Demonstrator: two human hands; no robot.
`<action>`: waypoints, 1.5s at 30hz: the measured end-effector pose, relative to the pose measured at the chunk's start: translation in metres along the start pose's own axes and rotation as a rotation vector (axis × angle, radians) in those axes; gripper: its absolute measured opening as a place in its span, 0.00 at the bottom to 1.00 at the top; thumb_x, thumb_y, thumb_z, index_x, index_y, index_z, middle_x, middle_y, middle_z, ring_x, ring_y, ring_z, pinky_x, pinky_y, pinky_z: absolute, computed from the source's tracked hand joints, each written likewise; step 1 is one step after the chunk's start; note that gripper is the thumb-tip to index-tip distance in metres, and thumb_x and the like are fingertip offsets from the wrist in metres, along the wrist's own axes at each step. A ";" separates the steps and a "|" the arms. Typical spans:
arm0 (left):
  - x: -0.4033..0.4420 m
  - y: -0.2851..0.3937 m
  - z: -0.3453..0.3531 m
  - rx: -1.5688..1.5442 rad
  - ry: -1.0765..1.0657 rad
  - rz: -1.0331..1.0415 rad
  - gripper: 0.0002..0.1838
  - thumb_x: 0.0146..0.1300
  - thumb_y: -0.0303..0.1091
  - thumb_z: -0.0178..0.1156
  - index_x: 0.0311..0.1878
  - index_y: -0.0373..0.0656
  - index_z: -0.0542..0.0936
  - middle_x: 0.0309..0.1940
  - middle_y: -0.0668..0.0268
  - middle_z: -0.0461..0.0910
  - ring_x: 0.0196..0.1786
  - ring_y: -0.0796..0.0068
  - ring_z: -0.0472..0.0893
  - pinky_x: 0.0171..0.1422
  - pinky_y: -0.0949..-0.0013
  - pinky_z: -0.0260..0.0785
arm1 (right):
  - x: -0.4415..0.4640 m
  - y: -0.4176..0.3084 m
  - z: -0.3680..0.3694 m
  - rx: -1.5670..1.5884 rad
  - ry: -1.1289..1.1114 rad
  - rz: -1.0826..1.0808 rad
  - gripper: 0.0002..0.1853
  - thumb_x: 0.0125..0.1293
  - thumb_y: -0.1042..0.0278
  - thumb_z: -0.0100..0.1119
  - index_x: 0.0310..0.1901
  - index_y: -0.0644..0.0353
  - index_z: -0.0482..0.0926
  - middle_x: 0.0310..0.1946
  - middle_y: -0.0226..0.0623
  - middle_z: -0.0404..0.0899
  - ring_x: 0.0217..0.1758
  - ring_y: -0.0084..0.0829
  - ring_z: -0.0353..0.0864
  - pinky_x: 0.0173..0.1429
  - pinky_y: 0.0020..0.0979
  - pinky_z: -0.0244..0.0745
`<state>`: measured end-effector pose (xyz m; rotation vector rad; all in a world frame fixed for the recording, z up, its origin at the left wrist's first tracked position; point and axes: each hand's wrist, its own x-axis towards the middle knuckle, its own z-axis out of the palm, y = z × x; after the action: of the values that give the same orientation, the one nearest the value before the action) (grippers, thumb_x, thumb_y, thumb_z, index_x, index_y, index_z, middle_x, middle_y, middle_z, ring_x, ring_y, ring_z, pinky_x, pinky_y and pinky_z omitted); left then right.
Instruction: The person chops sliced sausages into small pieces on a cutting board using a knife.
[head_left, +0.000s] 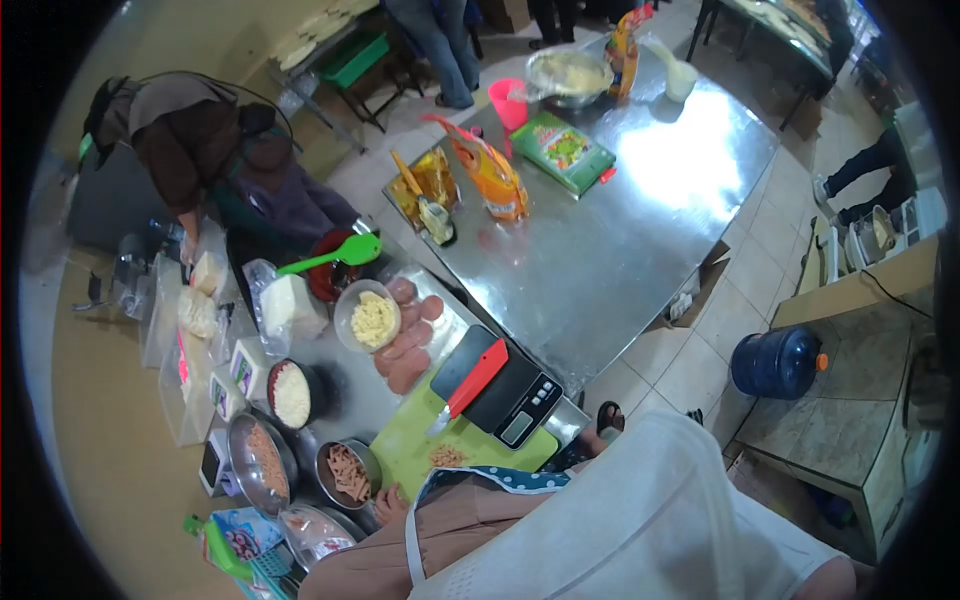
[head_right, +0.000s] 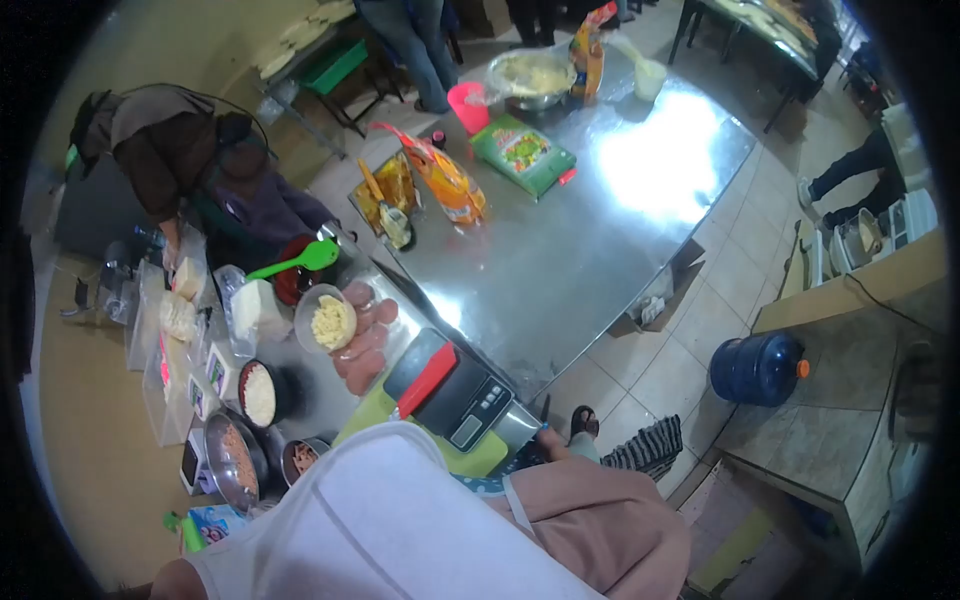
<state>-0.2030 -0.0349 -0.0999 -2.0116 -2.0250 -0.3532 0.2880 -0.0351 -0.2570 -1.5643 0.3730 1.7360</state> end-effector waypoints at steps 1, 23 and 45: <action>-0.002 0.010 -0.019 0.019 0.037 -0.021 0.17 0.55 0.33 0.56 0.48 0.59 0.81 0.45 0.63 0.74 0.46 0.57 0.74 0.51 0.53 0.65 | 0.003 0.010 -0.011 0.009 -0.002 0.028 0.08 0.69 0.65 0.48 0.42 0.61 0.66 0.25 0.40 0.73 0.24 0.35 0.77 0.27 0.37 0.78; 0.025 0.019 -0.077 -0.081 -0.395 -0.154 0.21 0.55 0.24 0.53 0.54 0.47 0.76 0.46 0.54 0.73 0.49 0.54 0.71 0.53 0.54 0.61 | 0.028 0.043 -0.023 0.384 -0.041 0.108 0.08 0.69 0.65 0.48 0.42 0.60 0.65 0.26 0.40 0.72 0.24 0.35 0.75 0.27 0.36 0.76; 0.036 0.060 -0.084 -0.419 -0.163 -0.130 0.20 0.64 0.32 0.51 0.61 0.48 0.71 0.54 0.58 0.72 0.56 0.54 0.69 0.61 0.51 0.55 | -0.029 -0.070 0.002 0.518 0.067 -0.343 0.09 0.69 0.65 0.48 0.43 0.60 0.64 0.26 0.40 0.72 0.24 0.34 0.74 0.27 0.35 0.75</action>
<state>-0.1418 -0.0306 -0.0097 -2.2071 -2.3479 -0.7146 0.3344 0.0036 -0.2112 -1.2234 0.5074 1.2053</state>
